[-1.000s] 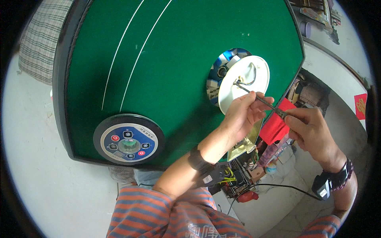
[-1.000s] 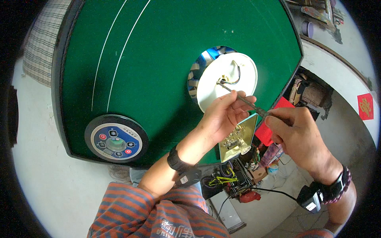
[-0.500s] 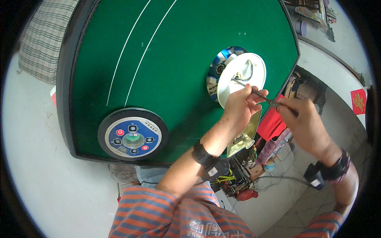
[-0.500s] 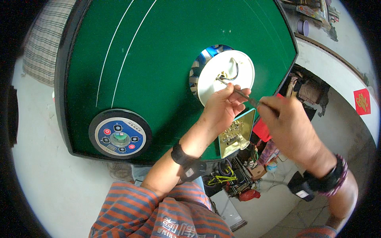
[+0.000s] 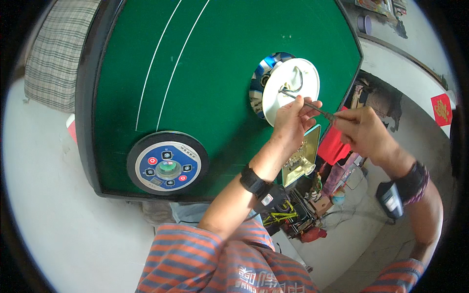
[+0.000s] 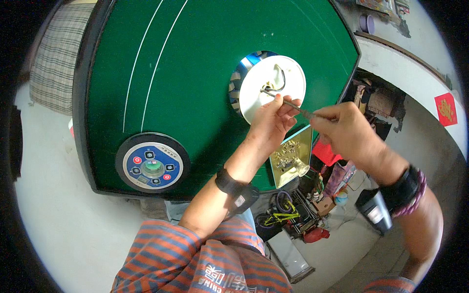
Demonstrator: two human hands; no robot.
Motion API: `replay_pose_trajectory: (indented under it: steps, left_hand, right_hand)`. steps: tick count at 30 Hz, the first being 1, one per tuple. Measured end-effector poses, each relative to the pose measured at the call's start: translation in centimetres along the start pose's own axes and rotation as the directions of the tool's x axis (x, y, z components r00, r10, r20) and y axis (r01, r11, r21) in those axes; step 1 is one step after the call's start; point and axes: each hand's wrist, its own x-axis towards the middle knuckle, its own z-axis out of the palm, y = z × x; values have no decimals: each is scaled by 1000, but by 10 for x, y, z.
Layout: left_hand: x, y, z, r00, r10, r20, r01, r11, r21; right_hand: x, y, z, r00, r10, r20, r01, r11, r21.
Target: The person handles a white circular lamp base, selects small metal screws and fasteners from a gold tray, and uses a manual screwdriver to secure components inside the lamp base on a green table.
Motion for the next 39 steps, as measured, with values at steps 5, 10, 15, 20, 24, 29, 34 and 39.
replay_pose_trajectory:
  steps: [5, 10, 15, 20, 24, 29, 34, 39]
  left_hand:
    - [1, 3, -2, 1000, 18, -16, -17, 999, 29]
    - [0, 2, 1, 999, -17, -38, 19, 999, 51]
    - [-1, 3, 1, 1000, -1, -24, 1, 1000, 2]
    - [7, 3, -2, 999, 3, -35, -3, 1000, -19]
    - [6, -1, -3, 998, -8, -62, 8, 1000, 2]
    - [0, -2, 1, 998, -7, -68, 8, 1000, 14]
    - [1, 2, -2, 998, 6, -63, -5, 1000, 17]
    - [6, 0, -3, 999, 1, -40, -1, 1000, 16]
  right_hand:
    - [-3, 4, 4, 957, 247, 150, -285, 895, 344]
    - [-22, 14, 21, 766, -643, 5, 298, 347, -889]
    - [-4, 13, 2, 996, -69, -57, 68, 997, -31]
    - [-14, 3, 4, 940, -307, -151, 246, 913, -325]
    - [-15, 28, 16, 744, -668, 5, 333, 364, -870]
    - [5, 44, -7, 841, -526, 127, 530, 754, -387]
    - [-22, 15, 16, 868, -497, 3, 394, 684, -615]
    - [-14, 36, 22, 830, -539, -145, 335, 689, -643]
